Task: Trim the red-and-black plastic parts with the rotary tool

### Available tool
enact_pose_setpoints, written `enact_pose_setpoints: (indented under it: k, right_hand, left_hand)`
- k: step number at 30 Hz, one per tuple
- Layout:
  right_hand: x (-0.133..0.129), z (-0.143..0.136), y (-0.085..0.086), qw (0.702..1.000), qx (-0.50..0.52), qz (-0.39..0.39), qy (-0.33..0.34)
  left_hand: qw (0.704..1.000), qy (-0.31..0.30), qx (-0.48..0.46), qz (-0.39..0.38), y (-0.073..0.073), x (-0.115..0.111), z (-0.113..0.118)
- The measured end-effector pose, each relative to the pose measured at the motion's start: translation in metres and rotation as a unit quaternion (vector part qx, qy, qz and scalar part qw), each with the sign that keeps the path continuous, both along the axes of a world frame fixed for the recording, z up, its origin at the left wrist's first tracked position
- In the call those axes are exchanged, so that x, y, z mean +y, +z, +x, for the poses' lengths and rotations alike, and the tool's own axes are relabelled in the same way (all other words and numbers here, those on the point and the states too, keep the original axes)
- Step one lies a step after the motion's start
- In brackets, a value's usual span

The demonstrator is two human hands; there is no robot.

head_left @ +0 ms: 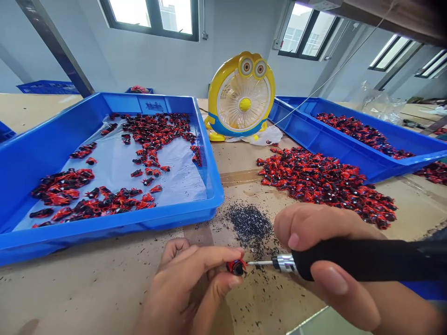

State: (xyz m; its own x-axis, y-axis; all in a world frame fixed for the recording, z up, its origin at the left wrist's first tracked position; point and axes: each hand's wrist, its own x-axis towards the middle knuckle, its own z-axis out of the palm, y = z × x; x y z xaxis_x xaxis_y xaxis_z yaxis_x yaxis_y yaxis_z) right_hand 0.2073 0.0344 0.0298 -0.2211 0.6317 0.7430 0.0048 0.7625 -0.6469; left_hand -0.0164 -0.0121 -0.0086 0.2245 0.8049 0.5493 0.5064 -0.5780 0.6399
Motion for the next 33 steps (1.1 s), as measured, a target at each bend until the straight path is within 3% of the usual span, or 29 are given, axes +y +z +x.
enact_pose_setpoints:
  k: [8, 16, 21, 28, 33]
  right_hand:
    - [-0.005, 0.006, 0.005, 0.999, -0.038, -0.033, 0.005]
    - [-0.011, 0.016, 0.017, 0.993, -0.092, -0.069, 0.005]
    - [-0.013, 0.02, 0.018, 0.994, -0.088, -0.057, 0.02]
    - [-0.01, 0.018, 0.016, 0.996, -0.078, -0.043, 0.001]
    - [-0.009, 0.018, 0.016, 0.995, -0.09, -0.052, 0.002]
  left_hand:
    - [1.0, -0.006, 0.006, -0.002, -0.006, -0.001, -0.003]
    - [0.999, -0.021, 0.002, -0.032, -0.003, -0.002, -0.003]
    - [1.0, -0.021, -0.021, -0.001, 0.0, -0.002, -0.002]
    - [0.999, 0.015, -0.004, -0.051, 0.007, -0.008, -0.002]
    - [1.0, -0.014, -0.011, -0.022, 0.002, -0.002, -0.004]
